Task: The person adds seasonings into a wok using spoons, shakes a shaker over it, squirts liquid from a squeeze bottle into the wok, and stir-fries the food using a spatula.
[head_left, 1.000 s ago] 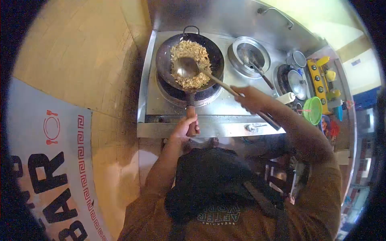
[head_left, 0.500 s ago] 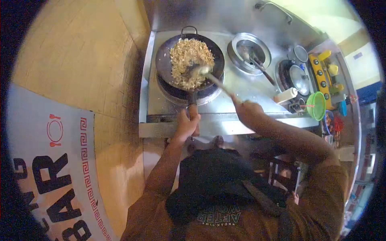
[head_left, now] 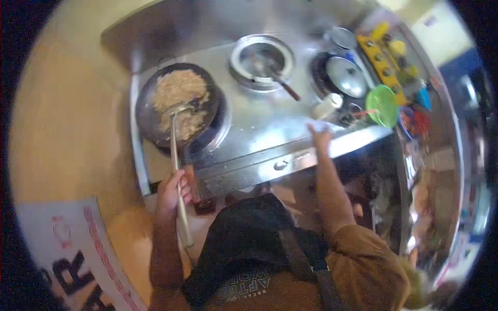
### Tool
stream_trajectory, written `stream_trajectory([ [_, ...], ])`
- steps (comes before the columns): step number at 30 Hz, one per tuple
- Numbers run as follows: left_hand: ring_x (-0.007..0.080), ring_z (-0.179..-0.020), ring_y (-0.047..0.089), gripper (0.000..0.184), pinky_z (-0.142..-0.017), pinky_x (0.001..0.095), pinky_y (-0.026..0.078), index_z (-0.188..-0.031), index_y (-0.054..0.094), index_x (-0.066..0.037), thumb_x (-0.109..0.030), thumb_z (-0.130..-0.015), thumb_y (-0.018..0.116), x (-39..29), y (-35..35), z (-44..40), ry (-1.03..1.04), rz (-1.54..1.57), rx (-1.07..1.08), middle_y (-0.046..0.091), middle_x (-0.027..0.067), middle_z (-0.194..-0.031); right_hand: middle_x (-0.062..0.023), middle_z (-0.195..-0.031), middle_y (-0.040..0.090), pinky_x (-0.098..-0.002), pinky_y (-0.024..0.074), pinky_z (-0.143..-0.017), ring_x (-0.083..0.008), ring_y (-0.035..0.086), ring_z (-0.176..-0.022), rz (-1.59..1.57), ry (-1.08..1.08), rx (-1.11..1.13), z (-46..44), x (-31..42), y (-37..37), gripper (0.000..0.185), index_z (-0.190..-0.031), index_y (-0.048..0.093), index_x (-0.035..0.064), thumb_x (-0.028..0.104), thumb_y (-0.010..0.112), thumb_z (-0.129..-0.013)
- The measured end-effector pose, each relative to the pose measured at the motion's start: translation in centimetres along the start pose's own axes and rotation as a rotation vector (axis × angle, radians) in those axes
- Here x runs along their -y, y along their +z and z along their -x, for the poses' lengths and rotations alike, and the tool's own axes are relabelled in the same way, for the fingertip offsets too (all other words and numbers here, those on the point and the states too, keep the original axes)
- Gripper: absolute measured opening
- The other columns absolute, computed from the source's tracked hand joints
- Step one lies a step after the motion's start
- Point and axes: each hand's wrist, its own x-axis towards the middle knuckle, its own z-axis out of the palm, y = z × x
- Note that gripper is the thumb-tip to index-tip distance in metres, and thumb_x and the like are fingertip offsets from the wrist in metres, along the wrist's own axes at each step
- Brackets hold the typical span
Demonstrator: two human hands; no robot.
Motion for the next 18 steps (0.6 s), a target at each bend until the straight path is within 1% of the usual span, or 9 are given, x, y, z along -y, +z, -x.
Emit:
stream_trajectory([
  [1, 0.0103, -0.046, 0.043, 0.012, -0.038, 0.0266, 0.035, -0.092, 0.048, -0.010, -0.021, -0.091, 0.053, -1.7, 0.8, 3.4, 0.002, -0.141, -0.120, 0.043, -0.0003, -0.064, -0.0225, -0.111, 0.059, -0.0428, 0.0431, -0.091, -0.0357, 0.057, -0.100, -0.078, 0.086, 0.144, -3.1, -1.7, -0.1, 0.082, -0.118, 0.049, -0.0098, 0.043, 0.081, -0.064],
  [2, 0.0103, -0.045, 0.042, 0.013, -0.037, 0.0264, 0.034, -0.093, 0.047, -0.010, -0.022, -0.092, 0.052, -2.1, 0.4, 5.3, -0.031, -0.189, -0.159, 0.043, -0.0003, -0.064, -0.0230, -0.112, 0.058, -0.0437, 0.0433, -0.091, -0.0353, 0.057, -0.100, -0.097, 0.081, 0.142, -4.4, -0.6, -0.5, 0.078, -0.120, 0.048, -0.0078, 0.035, 0.083, -0.065],
  [4, 0.0101, -0.043, 0.040, 0.014, -0.037, 0.0262, 0.034, -0.095, 0.046, -0.009, -0.022, -0.093, 0.051, -2.5, -0.9, 8.5, -0.109, -0.294, -0.212, 0.043, -0.0001, -0.065, -0.0185, -0.113, 0.057, -0.0389, 0.0431, -0.090, -0.0307, 0.055, -0.103, -0.536, -0.119, 0.046, -7.4, -2.8, 2.5, 0.080, -0.122, 0.047, -0.0027, 0.031, 0.086, -0.061],
  [6, 0.0102, -0.043, 0.040, 0.015, -0.036, 0.0264, 0.034, -0.098, 0.045, -0.009, -0.023, -0.093, 0.050, -3.0, -1.1, 10.3, -0.169, -0.348, -0.231, 0.043, 0.0005, -0.065, -0.0151, -0.106, 0.058, -0.0373, 0.0451, -0.086, -0.0260, 0.057, -0.096, -0.652, -0.159, -0.005, -8.9, -2.6, 4.1, 0.066, -0.115, 0.049, -0.0021, 0.024, 0.083, -0.065],
  [9, 0.0101, -0.043, 0.040, 0.015, -0.037, 0.0260, 0.035, -0.097, 0.045, -0.009, -0.022, -0.094, 0.049, -2.9, -0.5, 10.6, -0.224, -0.365, -0.217, 0.044, 0.0007, -0.065, -0.0140, -0.104, 0.058, -0.0382, 0.0464, -0.083, -0.0239, 0.057, -0.092, -0.830, 0.070, 0.098, -10.4, -3.8, 6.6, 0.062, -0.115, 0.048, -0.0030, 0.021, 0.080, -0.068],
  [12, 0.0101, -0.044, 0.042, 0.015, -0.038, 0.0257, 0.035, -0.094, 0.046, -0.008, -0.023, -0.094, 0.048, -1.5, 0.0, 6.0, -0.191, -0.377, -0.176, 0.044, 0.0002, -0.063, -0.0145, -0.106, 0.057, -0.0395, 0.0468, -0.081, -0.0261, 0.057, -0.093, -0.626, -0.147, -0.004, -8.8, -1.3, 2.1, 0.059, -0.118, 0.044, -0.0036, 0.015, 0.076, -0.072],
  [15, 0.0108, -0.045, 0.045, 0.015, -0.037, 0.0269, 0.037, -0.090, 0.046, -0.008, -0.023, -0.094, 0.048, -1.1, -0.9, -1.8, 0.036, -0.575, -0.133, 0.045, -0.0006, -0.062, -0.0161, -0.109, 0.056, -0.0391, 0.0448, -0.087, -0.0279, 0.057, -0.096, -0.518, -0.228, 0.194, -4.4, 4.4, -6.2, 0.066, -0.127, 0.037, -0.0029, 0.010, 0.072, -0.072],
  [17, 0.0100, -0.045, 0.044, 0.016, -0.037, 0.0258, 0.038, -0.088, 0.045, -0.009, -0.023, -0.094, 0.049, -3.0, -0.9, -5.0, 0.099, -0.449, -0.091, 0.046, -0.0013, -0.063, -0.0185, -0.117, 0.054, -0.0384, 0.0412, -0.094, -0.0302, 0.055, -0.106, -0.247, -0.606, 0.346, -1.2, 11.5, -11.1, 0.077, -0.136, 0.031, 0.0004, 0.007, 0.070, -0.070],
  [18, 0.0091, -0.045, 0.044, 0.016, -0.037, 0.0249, 0.038, -0.088, 0.045, -0.009, -0.023, -0.093, 0.050, -4.6, -0.6, -5.4, 0.131, -0.386, -0.108, 0.046, -0.0016, -0.063, -0.0202, -0.126, 0.051, -0.0365, 0.0382, -0.098, -0.0286, 0.051, -0.115, -0.128, -0.711, 0.470, -0.4, 14.8, -11.9, 0.084, -0.141, 0.027, 0.0035, 0.011, 0.071, -0.069],
])
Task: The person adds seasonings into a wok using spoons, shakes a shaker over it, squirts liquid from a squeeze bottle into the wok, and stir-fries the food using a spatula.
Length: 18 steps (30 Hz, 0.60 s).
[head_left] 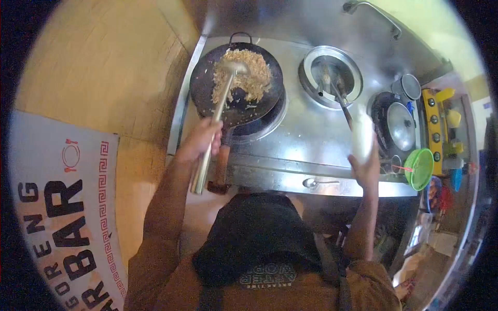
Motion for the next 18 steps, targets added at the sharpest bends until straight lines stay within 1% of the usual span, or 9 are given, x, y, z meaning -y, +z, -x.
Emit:
stream_trajectory([
  [1, 0.0082, -0.045, 0.044, 0.016, -0.036, 0.0239, 0.038, -0.087, 0.045, -0.009, -0.023, -0.093, 0.051, -1.9, -0.5, 0.2, 0.025, 0.064, -0.028, 0.046, -0.0019, -0.063, -0.0218, -0.131, 0.048, -0.0370, 0.0390, -0.097, -0.0310, 0.049, -0.120, 0.008, 0.081, 0.208, -2.0, 3.6, -0.1, 0.084, -0.141, 0.028, 0.0057, 0.016, 0.073, -0.071],
  [2, 0.0075, -0.045, 0.043, 0.017, -0.036, 0.0233, 0.037, -0.087, 0.045, -0.009, -0.023, -0.093, 0.052, -3.4, -1.7, 0.7, 0.042, 0.048, -0.005, 0.046, -0.0022, -0.064, -0.0248, -0.125, 0.052, -0.0382, 0.0415, -0.095, -0.0354, 0.052, -0.116, 0.073, -0.019, 0.322, -4.2, 6.5, 0.4, 0.083, -0.141, 0.031, 0.0092, 0.022, 0.073, -0.072],
  [3, 0.0067, -0.045, 0.043, 0.017, -0.036, 0.0227, 0.037, -0.087, 0.045, -0.009, -0.024, -0.093, 0.053, -4.7, -3.0, 1.4, 0.069, 0.029, 0.017, 0.046, -0.0025, -0.064, -0.0265, -0.116, 0.056, -0.0421, 0.0446, -0.090, -0.0403, 0.055, -0.108, 0.193, -0.037, 0.456, -7.0, 9.2, 1.6, 0.082, -0.142, 0.031, 0.0143, 0.026, 0.073, -0.072],
  [5, 0.0061, -0.046, 0.042, 0.017, -0.036, 0.0224, 0.037, -0.088, 0.045, -0.009, -0.024, -0.093, 0.053, -5.5, -5.1, 3.6, 0.083, 0.016, 0.047, 0.045, -0.0029, -0.065, -0.0223, -0.107, 0.062, -0.0442, 0.0473, -0.083, -0.0394, 0.060, -0.097, 0.322, -0.148, 0.492, -12.4, 12.7, 6.1, 0.075, -0.139, 0.036, 0.0172, 0.033, 0.069, -0.074],
  [6, 0.0058, -0.046, 0.042, 0.017, -0.036, 0.0223, 0.036, -0.088, 0.045, -0.009, -0.024, -0.093, 0.053, -5.9, -5.8, 4.5, 0.088, 0.004, 0.060, 0.045, -0.0031, -0.065, -0.0195, -0.103, 0.064, -0.0432, 0.0485, -0.082, -0.0373, 0.061, -0.095, 0.452, -0.268, 0.485, -15.0, 13.1, 9.1, 0.071, -0.136, 0.041, 0.0173, 0.031, 0.069, -0.073],
  [7, 0.0045, -0.045, 0.040, 0.022, -0.037, 0.0208, 0.035, -0.089, 0.045, -0.011, -0.029, -0.091, 0.056, -5.7, -6.0, 5.9, 0.107, -0.033, 0.033, 0.044, -0.0044, -0.063, -0.0179, -0.101, 0.065, -0.0429, 0.0499, -0.081, -0.0349, 0.062, -0.095, 0.614, -0.288, 0.549, -16.4, 15.7, 10.2, 0.066, -0.133, 0.043, 0.0191, 0.026, 0.068, -0.072],
  [9, 0.0049, -0.043, 0.039, 0.021, -0.036, 0.0210, 0.034, -0.093, 0.046, -0.010, -0.028, -0.091, 0.057, -3.4, -7.2, 7.4, 0.116, -0.065, 0.002, 0.042, -0.0044, -0.061, -0.0157, -0.101, 0.065, -0.0431, 0.0508, -0.079, -0.0332, 0.063, -0.096, 0.716, -0.383, 0.665, -19.8, 15.0, 14.4, 0.058, -0.129, 0.048, 0.0197, 0.023, 0.065, -0.073],
  [13, 0.0064, -0.043, 0.041, 0.026, -0.037, 0.0237, 0.037, -0.096, 0.045, -0.008, -0.028, -0.089, 0.060, 0.2, -9.0, 10.2, 0.123, 0.087, 0.045, 0.041, -0.0026, -0.058, -0.0134, -0.103, 0.066, -0.0434, 0.0510, -0.080, -0.0321, 0.063, -0.096, 0.780, -0.382, 0.649, -20.0, 18.4, 15.1, 0.045, -0.120, 0.055, 0.0184, 0.020, 0.062, -0.075],
  [18, 0.0074, -0.043, 0.042, 0.027, -0.037, 0.0244, 0.038, -0.101, 0.045, -0.008, -0.026, -0.088, 0.061, 3.6, -11.1, 10.7, 0.125, 0.075, 0.048, 0.042, -0.0020, -0.057, -0.0128, -0.104, 0.065, -0.0447, 0.0514, -0.081, -0.0314, 0.063, -0.097, 0.797, -0.403, 0.537, -22.7, 19.7, 17.8, 0.039, -0.114, 0.057, 0.0158, 0.019, 0.061, -0.076],
])
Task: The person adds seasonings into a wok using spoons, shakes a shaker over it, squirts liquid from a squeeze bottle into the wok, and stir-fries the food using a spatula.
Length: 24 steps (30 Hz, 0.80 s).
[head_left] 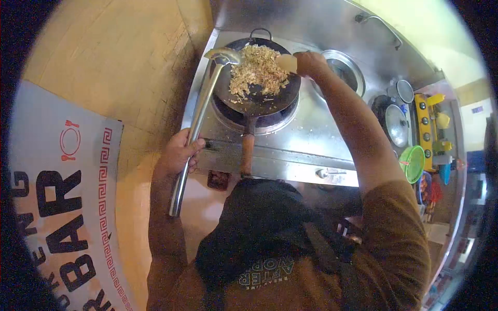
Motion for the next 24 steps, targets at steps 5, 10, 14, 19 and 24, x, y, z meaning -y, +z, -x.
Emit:
stream_trajectory([
  [5, 0.0072, -0.044, 0.042, 0.029, -0.037, 0.0237, 0.039, -0.104, 0.046, -0.008, -0.026, -0.087, 0.062, -0.1, -0.8, 0.3, 0.013, -0.025, -0.010, 0.044, -0.0017, -0.059, -0.0127, -0.104, 0.065, -0.0438, 0.0520, -0.079, -0.0316, 0.063, -0.096, 0.007, 0.106, -0.006, -0.6, -1.9, -0.4, 0.046, -0.120, 0.055, 0.0172, 0.017, 0.060, -0.074],
  [10, 0.0074, -0.045, 0.044, 0.030, -0.038, 0.0239, 0.040, -0.107, 0.045, -0.006, -0.022, -0.087, 0.062, 0.4, -1.3, -0.6, 0.034, 0.001, -0.013, 0.048, 0.0010, -0.066, -0.0120, -0.098, 0.067, -0.0438, 0.0536, -0.076, -0.0318, 0.065, -0.089, -0.060, 0.049, -0.160, 2.9, -2.5, -0.9, 0.044, -0.110, 0.060, 0.0142, 0.021, 0.069, -0.068],
  [14, 0.0071, -0.047, 0.046, 0.032, -0.038, 0.0232, 0.040, -0.107, 0.046, -0.005, -0.022, -0.087, 0.063, 0.2, -0.5, -1.5, 0.055, 0.038, -0.030, 0.050, 0.0008, -0.070, -0.0111, -0.099, 0.068, -0.0433, 0.0534, -0.076, -0.0310, 0.065, -0.091, -0.155, 0.064, -0.135, 5.2, 0.1, -0.8, 0.043, -0.112, 0.060, 0.0154, 0.023, 0.068, -0.070],
  [19, 0.0067, -0.049, 0.046, 0.029, -0.039, 0.0227, 0.040, -0.102, 0.049, -0.004, -0.024, -0.087, 0.063, -0.6, 0.6, -2.1, 0.084, -0.003, -0.045, 0.050, 0.0000, -0.070, -0.0135, -0.102, 0.066, -0.0426, 0.0517, -0.079, -0.0314, 0.064, -0.093, -0.205, 0.159, -0.074, 6.9, 0.5, 0.9, 0.049, -0.122, 0.054, 0.0171, 0.024, 0.064, -0.074],
  [24, 0.0068, -0.048, 0.046, 0.026, -0.039, 0.0229, 0.040, -0.090, 0.050, -0.006, -0.030, -0.089, 0.061, -0.8, 2.4, -2.8, 0.048, -0.054, -0.109, 0.049, -0.0003, -0.068, -0.0151, -0.102, 0.066, -0.0425, 0.0506, -0.080, -0.0333, 0.064, -0.093, -0.280, 0.170, -0.098, 8.8, -1.1, 2.8, 0.052, -0.126, 0.050, 0.0180, 0.025, 0.063, -0.075],
])
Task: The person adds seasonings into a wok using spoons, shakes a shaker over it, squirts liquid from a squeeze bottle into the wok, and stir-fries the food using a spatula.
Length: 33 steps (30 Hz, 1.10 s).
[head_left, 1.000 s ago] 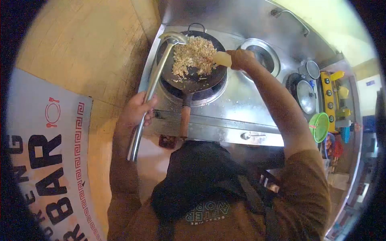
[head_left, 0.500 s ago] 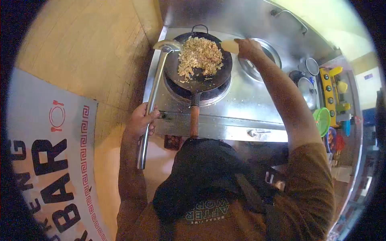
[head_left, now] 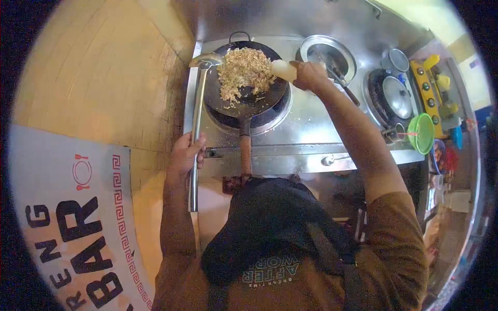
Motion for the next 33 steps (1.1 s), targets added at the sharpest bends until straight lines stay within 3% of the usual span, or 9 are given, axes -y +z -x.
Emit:
stream_trajectory([
  [8, 0.0075, -0.046, 0.045, 0.025, -0.038, 0.0227, 0.038, -0.095, 0.054, -0.007, -0.032, -0.092, 0.055, 0.7, 3.7, -2.0, 0.041, 0.006, 0.012, 0.051, 0.0003, -0.069, -0.0211, -0.112, 0.060, -0.0385, 0.0464, -0.090, -0.0334, 0.058, -0.106, -0.608, 0.046, -0.286, 4.1, -5.9, 10.2, 0.072, -0.124, 0.052, 0.0044, 0.037, 0.079, -0.066],
  [12, 0.0078, -0.046, 0.046, 0.029, -0.038, 0.0230, 0.040, -0.109, 0.055, -0.008, -0.033, -0.094, 0.051, 1.3, 7.4, -3.2, 0.052, 0.007, -0.117, 0.052, 0.0008, -0.069, -0.0184, -0.121, 0.055, -0.0355, 0.0402, -0.096, -0.0277, 0.053, -0.113, -1.122, 0.219, -0.290, 15.3, -9.1, 13.6, 0.077, -0.127, 0.046, -0.0006, 0.025, 0.083, -0.064],
  [16, 0.0078, -0.046, 0.047, 0.026, -0.038, 0.0233, 0.041, -0.108, 0.053, -0.009, -0.032, -0.095, 0.049, 2.0, 11.1, -4.7, 0.033, 0.086, -0.144, 0.052, 0.0009, -0.068, -0.0149, -0.115, 0.053, -0.0356, 0.0413, -0.094, -0.0248, 0.052, -0.107, -1.300, 0.495, -0.675, 22.1, -16.9, 17.6, 0.068, -0.122, 0.040, -0.0012, 0.012, 0.079, -0.067],
  [23, 0.0093, -0.050, 0.050, 0.018, -0.041, 0.0243, 0.043, -0.095, 0.049, -0.011, -0.026, -0.091, 0.058, 2.1, 15.9, -6.5, 0.027, 0.148, -0.152, 0.050, 0.0000, -0.065, -0.0174, -0.117, 0.049, -0.0401, 0.0383, -0.095, -0.0295, 0.048, -0.107, -1.095, 0.618, -0.915, 19.9, -30.5, 27.4, 0.076, -0.122, 0.038, 0.0003, 0.024, 0.080, -0.063],
  [25, 0.0096, -0.051, 0.050, 0.018, -0.042, 0.0246, 0.043, -0.091, 0.048, -0.010, -0.025, -0.090, 0.060, 1.5, 17.5, -6.6, 0.037, 0.134, -0.181, 0.051, -0.0002, -0.066, -0.0195, -0.123, 0.046, -0.0404, 0.0399, -0.094, -0.0298, 0.047, -0.110, -0.884, 0.827, -0.686, 20.8, -27.7, 22.7, 0.090, -0.135, 0.027, -0.0017, 0.017, 0.080, -0.064],
  [26, 0.0097, -0.051, 0.050, 0.019, -0.042, 0.0248, 0.042, -0.089, 0.049, -0.010, -0.024, -0.090, 0.060, 1.3, 18.2, -6.6, 0.070, 0.161, -0.164, 0.051, -0.0004, -0.066, -0.0203, -0.122, 0.046, -0.0389, 0.0428, -0.091, -0.0294, 0.048, -0.110, -1.351, 0.651, -0.895, 21.6, -26.8, 23.7, 0.093, -0.138, 0.022, -0.0023, 0.011, 0.079, -0.066],
  [28, 0.0090, -0.048, 0.047, 0.017, -0.041, 0.0246, 0.040, -0.083, 0.050, -0.009, -0.021, -0.090, 0.060, 2.3, 19.5, -7.7, 0.121, 0.187, -0.231, 0.051, -0.0006, -0.065, -0.0196, -0.116, 0.050, -0.0325, 0.0505, -0.082, -0.0247, 0.056, -0.103, -1.443, 0.960, -0.682, 23.2, -18.8, 17.4, 0.085, -0.137, 0.022, -0.0057, 0.007, 0.075, -0.072],
  [31, 0.0111, -0.054, 0.050, 0.024, -0.047, 0.0269, 0.042, -0.087, 0.050, -0.005, -0.025, -0.089, 0.062, 5.0, 20.7, -9.9, 0.182, 0.021, -0.209, 0.052, 0.0014, -0.067, -0.0214, -0.118, 0.051, -0.0365, 0.0523, -0.081, -0.0267, 0.059, -0.100, -1.481, 0.483, 0.048, 22.1, -4.0, 7.8, 0.093, -0.141, 0.019, 0.0000, 0.012, 0.079, -0.071],
  [33, 0.0113, -0.060, 0.052, 0.030, -0.052, 0.0272, 0.044, -0.096, 0.048, -0.003, -0.027, -0.088, 0.063, 7.3, 22.1, -13.8, 0.256, -0.191, -0.302, 0.054, 0.0019, -0.070, -0.0296, -0.122, 0.047, -0.0421, 0.0510, -0.082, -0.0375, 0.055, -0.106, -1.035, -0.019, 0.026, 18.3, 1.9, 7.6, 0.088, -0.144, 0.014, 0.0051, 0.006, 0.068, -0.075],
])
